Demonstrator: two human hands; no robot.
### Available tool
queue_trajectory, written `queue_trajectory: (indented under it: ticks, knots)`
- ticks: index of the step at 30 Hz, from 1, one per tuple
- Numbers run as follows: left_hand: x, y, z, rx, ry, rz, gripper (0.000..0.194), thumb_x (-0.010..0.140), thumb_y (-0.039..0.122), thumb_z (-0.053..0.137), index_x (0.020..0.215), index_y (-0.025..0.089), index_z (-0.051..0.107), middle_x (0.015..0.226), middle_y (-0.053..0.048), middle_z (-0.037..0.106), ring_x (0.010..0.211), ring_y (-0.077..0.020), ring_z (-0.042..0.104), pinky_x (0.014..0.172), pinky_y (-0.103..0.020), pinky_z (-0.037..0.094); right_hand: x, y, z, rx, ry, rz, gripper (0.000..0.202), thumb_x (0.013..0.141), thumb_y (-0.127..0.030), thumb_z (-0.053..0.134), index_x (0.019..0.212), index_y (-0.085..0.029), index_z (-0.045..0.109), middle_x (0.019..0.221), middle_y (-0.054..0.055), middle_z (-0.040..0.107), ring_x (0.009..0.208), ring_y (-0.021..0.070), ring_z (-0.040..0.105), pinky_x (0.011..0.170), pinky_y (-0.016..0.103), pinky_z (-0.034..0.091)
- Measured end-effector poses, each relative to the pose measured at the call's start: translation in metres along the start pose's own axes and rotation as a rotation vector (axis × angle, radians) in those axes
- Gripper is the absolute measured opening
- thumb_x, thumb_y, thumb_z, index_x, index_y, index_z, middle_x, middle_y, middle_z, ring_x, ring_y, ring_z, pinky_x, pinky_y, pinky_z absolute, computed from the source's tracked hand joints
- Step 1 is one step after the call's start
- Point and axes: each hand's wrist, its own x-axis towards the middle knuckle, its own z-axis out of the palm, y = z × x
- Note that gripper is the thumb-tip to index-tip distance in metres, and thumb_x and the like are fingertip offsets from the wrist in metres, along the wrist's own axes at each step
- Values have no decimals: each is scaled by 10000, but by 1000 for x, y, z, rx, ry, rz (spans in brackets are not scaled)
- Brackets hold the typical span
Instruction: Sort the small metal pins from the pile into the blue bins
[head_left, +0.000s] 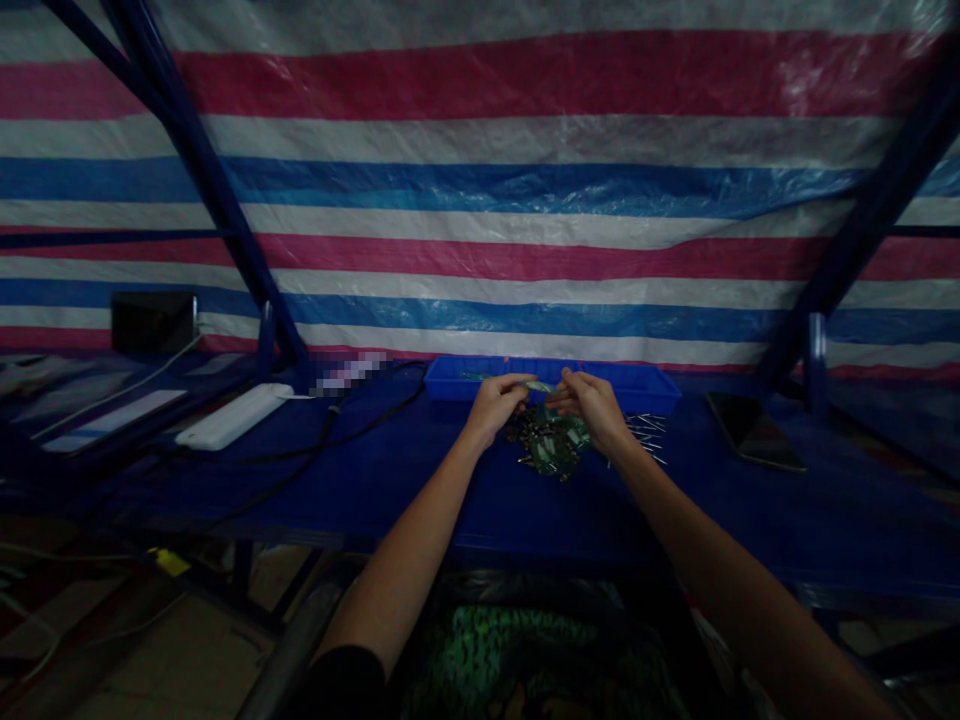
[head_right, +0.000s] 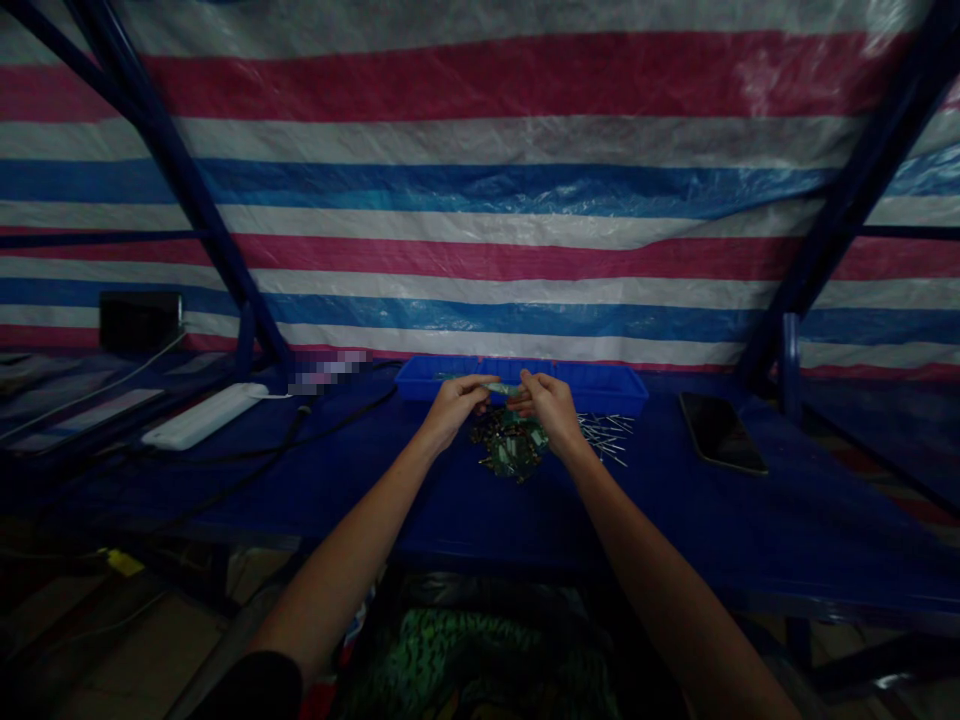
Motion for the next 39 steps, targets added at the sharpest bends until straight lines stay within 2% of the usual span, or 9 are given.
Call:
queue_trajectory:
  ticks: [3, 6, 11, 17, 21, 24, 29, 36, 39]
  knots:
    - [-2, 5, 0, -242, -23, -58, 289, 678, 91, 501, 879, 145, 701, 799, -57, 686, 704, -137, 594, 684, -258, 439, 1, 3, 0, -22, 43, -57, 293, 658, -442, 635, 662, -175, 516, 588, 4, 574, 537, 130, 568, 503, 243, 447]
    - [-3, 8, -1, -337, -60, -75, 273, 705, 122, 476, 842, 142, 711, 864, -77, 695, 773, -151, 609, 721, -266, 446, 1, 5, 2, -19, 39, -117, 297, 599, -350, 674, 784, -188, 507, 571, -43, 549, 516, 102, 521, 516, 234, 428]
    - [1, 3, 0, -144, 23, -21, 180, 733, 209, 575, 838, 140, 704, 881, -72, 690, 772, -145, 596, 699, -246, 430, 1, 8, 5, -33, 5, -118, 482, 589, -293, 665, 1009, -185, 456, 535, -79, 528, 477, 97, 507, 491, 225, 396]
    - [2, -3, 5, -34, 21, 38, 352, 712, 154, 621, 1063, 124, 604, 700, -18, 646, 618, -101, 556, 613, -210, 404, 4, 11, 4, -159, 28, -71, 370, 643, -275, 631, 959, -116, 520, 461, -63, 495, 412, 104, 488, 417, 225, 316]
    - [3, -3, 5, -34, 37, 9, 429, 704, 119, 626, 1127, 118, 556, 686, -7, 639, 610, -95, 553, 618, -205, 405, 2, 10, 4, -163, 44, -73, 318, 659, -252, 620, 933, -135, 509, 457, -68, 489, 394, 97, 477, 412, 227, 317]
    - [3, -3, 5, -30, 40, -57, 359, 711, 116, 623, 1067, 105, 587, 677, -15, 638, 594, -92, 547, 599, -206, 393, 1, 9, 5, -170, 46, -74, 280, 662, -227, 612, 907, -157, 496, 449, -79, 471, 386, 94, 478, 401, 224, 315]
    - [2, -2, 4, -8, 48, -136, 112, 720, 197, 643, 796, 115, 637, 600, -15, 601, 517, -88, 496, 507, -209, 332, 2, 8, 5, -170, 37, -77, 253, 657, -205, 611, 874, -181, 484, 454, -77, 467, 382, 93, 478, 386, 223, 302]
    - [-2, 5, 0, 74, 80, -98, 71, 687, 209, 667, 710, 149, 637, 566, 24, 545, 502, -72, 419, 497, -208, 280, 5, 10, 5, -126, 51, -38, 192, 634, -271, 633, 728, -176, 494, 488, -53, 491, 407, 80, 446, 418, 224, 322]
    - [-1, 6, -1, 52, 79, -137, 86, 724, 234, 646, 707, 153, 627, 532, 30, 504, 458, -60, 391, 452, -206, 246, 5, 9, 5, -130, 65, -46, 184, 611, -278, 650, 677, -172, 514, 516, -41, 493, 448, 76, 437, 445, 225, 327]
